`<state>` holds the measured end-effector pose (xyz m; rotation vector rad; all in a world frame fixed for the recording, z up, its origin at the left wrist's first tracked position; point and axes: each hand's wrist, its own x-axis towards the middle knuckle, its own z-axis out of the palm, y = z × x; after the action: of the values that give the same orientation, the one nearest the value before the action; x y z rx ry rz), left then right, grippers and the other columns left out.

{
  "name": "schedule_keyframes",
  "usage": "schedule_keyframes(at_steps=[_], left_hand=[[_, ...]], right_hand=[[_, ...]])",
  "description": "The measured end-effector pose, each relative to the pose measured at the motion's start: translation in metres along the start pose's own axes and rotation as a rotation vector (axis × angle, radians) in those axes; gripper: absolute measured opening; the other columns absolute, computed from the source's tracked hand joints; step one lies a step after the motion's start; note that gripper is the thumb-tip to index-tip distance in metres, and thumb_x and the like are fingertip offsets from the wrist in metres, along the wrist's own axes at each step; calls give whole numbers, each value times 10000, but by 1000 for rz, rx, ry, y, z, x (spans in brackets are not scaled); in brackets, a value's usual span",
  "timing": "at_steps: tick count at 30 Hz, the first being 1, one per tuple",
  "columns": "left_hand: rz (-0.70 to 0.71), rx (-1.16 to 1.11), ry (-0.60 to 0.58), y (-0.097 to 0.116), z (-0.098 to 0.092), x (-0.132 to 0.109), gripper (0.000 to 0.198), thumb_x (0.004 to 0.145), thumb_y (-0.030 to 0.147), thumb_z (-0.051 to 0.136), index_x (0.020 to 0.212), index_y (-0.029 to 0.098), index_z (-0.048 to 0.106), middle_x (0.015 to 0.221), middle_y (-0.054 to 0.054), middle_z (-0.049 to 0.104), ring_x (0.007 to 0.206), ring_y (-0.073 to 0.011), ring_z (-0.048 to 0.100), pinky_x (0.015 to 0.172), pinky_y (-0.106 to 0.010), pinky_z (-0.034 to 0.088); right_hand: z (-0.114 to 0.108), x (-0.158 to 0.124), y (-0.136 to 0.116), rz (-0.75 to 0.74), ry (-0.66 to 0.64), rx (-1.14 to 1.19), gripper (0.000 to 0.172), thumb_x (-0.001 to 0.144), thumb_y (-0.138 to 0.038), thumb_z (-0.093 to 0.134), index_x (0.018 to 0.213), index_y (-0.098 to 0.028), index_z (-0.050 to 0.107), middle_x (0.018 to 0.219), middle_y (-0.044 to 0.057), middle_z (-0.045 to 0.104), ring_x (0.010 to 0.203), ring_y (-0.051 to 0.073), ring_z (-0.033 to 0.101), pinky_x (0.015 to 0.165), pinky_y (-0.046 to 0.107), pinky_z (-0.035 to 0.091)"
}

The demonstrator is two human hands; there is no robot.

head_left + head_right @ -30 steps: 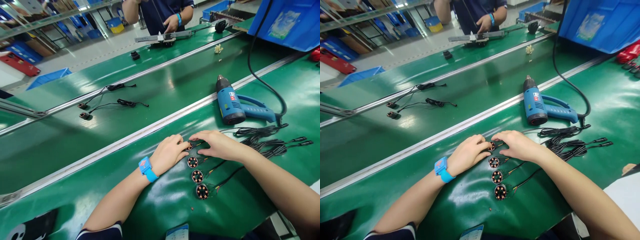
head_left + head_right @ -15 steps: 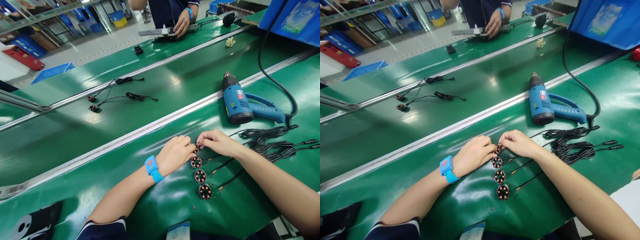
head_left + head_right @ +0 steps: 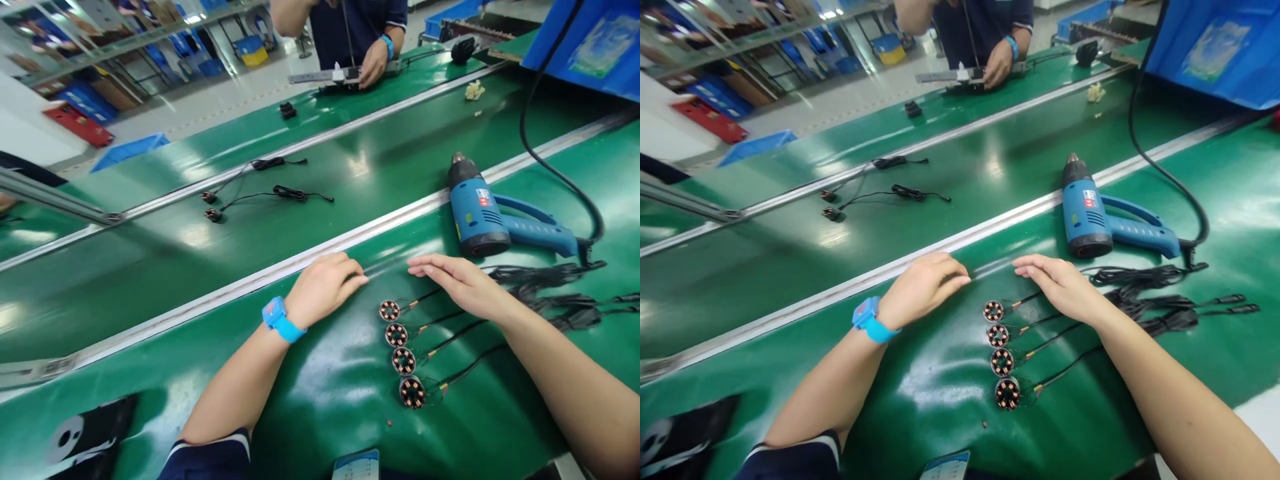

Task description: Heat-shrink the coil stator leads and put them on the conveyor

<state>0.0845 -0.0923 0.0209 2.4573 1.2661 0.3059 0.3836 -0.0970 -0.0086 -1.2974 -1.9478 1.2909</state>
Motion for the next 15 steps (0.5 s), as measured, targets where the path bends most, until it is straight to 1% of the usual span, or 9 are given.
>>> schedule_keyframes(at_steps=[2,3,4,6,8,11,13,15], left_hand=[[-203,105,34,-30,-11,4,151,993,313,596,1023,199,689,967,-28,618,941,-179,576,874,-308,440],[-324,160,55,-48,-16,7,153,981,297,613,1077,206,691,1007,-34,618,977,-182,581,903,-301,443],[-428,212,95,-66,-20,11,217,974,279,620,1169,200,672,1076,-52,612,1029,-195,577,939,-307,443],[-593,303,185,-102,-29,22,405,967,255,615,1357,155,572,1253,-120,557,1168,-264,529,1005,-373,430],[-700,358,235,-134,-36,35,523,956,259,623,1445,134,485,1369,-158,491,1250,-320,474,1031,-433,420],[-813,398,279,-175,-47,50,593,943,266,634,1489,164,425,1447,-150,440,1313,-330,425,1094,-462,370],[-912,412,325,-198,-55,48,609,955,285,607,1503,145,381,1480,-172,396,1344,-341,392,1122,-480,337],[-1025,411,362,-219,-62,38,630,964,318,587,1504,100,345,1492,-215,355,1353,-365,376,1113,-494,345]], right_hand=[[-2,2,4,4,12,-33,474,1019,-555,419,1242,-203,647,1196,58,668,1121,228,632,1027,391,485],[-2,3,6,2,14,-50,492,1011,-576,421,1230,-204,656,1194,64,670,1112,241,637,1020,403,495],[-1,4,8,-2,13,-68,505,1004,-595,423,1221,-210,665,1193,64,671,1108,252,640,1018,411,501],[0,6,11,-14,8,-109,508,992,-623,430,1197,-235,685,1205,49,668,1125,266,634,1027,422,501],[2,7,14,-22,6,-158,494,980,-647,444,1175,-271,697,1232,20,657,1163,275,616,1040,432,498],[4,6,19,-21,18,-227,473,966,-677,450,1157,-321,697,1251,-21,647,1175,272,614,1036,438,513],[5,6,21,-34,25,-265,464,962,-679,452,1153,-334,696,1243,-30,650,1149,265,632,999,425,546],[6,5,21,-64,36,-305,455,955,-673,461,1135,-330,700,1213,-28,663,1104,262,657,933,403,588]])
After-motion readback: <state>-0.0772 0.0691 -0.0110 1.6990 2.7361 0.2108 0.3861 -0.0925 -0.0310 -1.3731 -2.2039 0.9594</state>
